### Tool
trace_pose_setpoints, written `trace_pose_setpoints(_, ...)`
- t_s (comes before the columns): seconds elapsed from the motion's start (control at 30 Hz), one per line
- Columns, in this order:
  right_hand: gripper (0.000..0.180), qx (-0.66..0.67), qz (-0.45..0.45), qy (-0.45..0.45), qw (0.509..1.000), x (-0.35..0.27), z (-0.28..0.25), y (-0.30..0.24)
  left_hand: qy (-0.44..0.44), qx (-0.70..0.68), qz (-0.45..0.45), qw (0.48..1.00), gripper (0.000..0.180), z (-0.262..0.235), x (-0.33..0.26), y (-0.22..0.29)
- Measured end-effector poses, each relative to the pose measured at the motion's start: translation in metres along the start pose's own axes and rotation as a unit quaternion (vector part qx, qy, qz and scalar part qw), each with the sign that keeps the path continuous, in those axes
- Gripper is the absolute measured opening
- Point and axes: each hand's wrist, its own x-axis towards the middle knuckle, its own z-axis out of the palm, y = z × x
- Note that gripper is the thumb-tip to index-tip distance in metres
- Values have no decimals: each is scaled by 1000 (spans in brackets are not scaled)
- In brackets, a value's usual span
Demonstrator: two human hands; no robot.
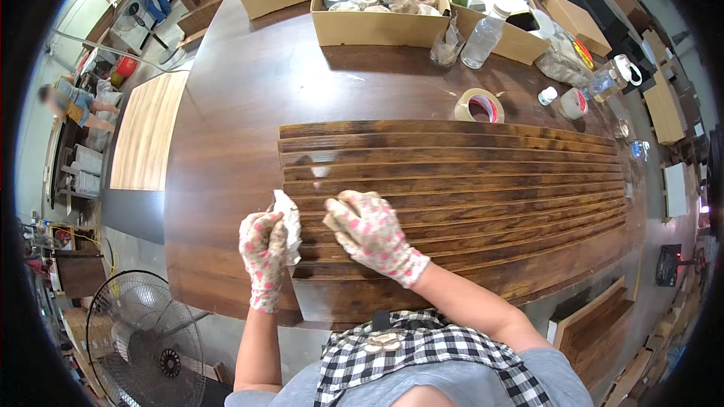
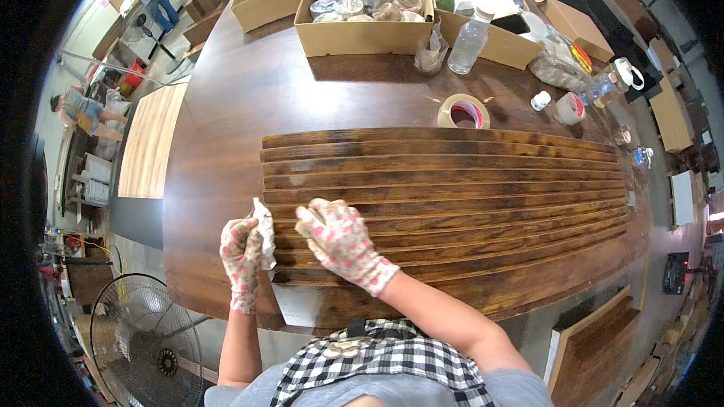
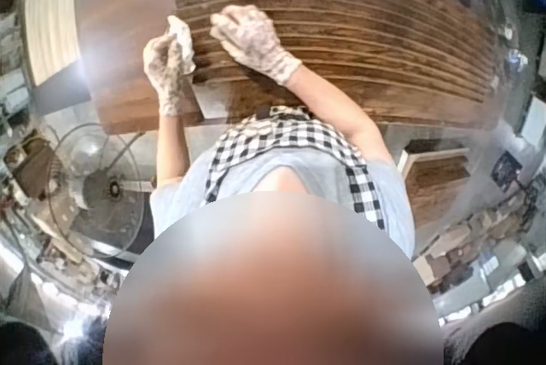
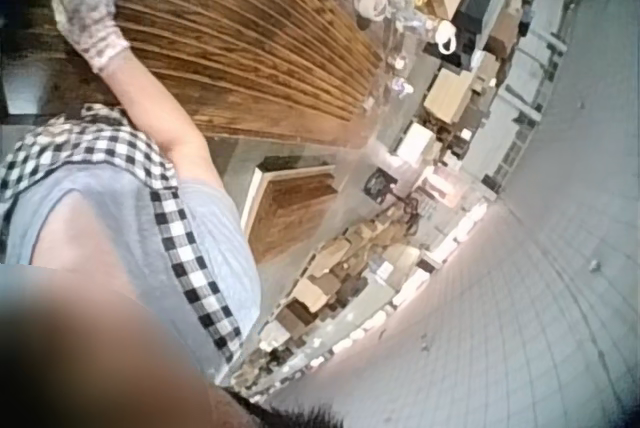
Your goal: Polishing wooden slats using a cloth and small sanding block or wax.
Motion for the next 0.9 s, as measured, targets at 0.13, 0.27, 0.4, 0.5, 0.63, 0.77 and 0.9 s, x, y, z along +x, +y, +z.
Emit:
trace_pose_setpoints(0.13,37,-15,11,-19,1000,-6,-26,8,22,3,-24,999,16,-15,-7,-11)
trace_pose_setpoints(0.27,39,-190,129,52,972,-61,-92,54,-32,66,70,995,15,3,4,18)
trace_pose_setpoints(0.4,51,-171,224,169,944,-111,-147,74,-131,122,221,959,21,65,14,45)
trace_pose_setpoints(0.5,60,-113,223,203,947,-135,-145,76,-228,204,257,917,8,133,9,71)
trace_pose_setpoints(0.63,54,-65,257,244,933,-151,-130,69,-189,143,259,937,20,229,-13,123)
trace_pose_setpoints(0.77,52,-61,232,266,934,-173,-122,88,-141,140,272,942,24,234,-11,124)
trace_pose_setpoints(0.9,55,-70,225,241,942,-175,-123,90,-128,192,251,940,26,141,10,54)
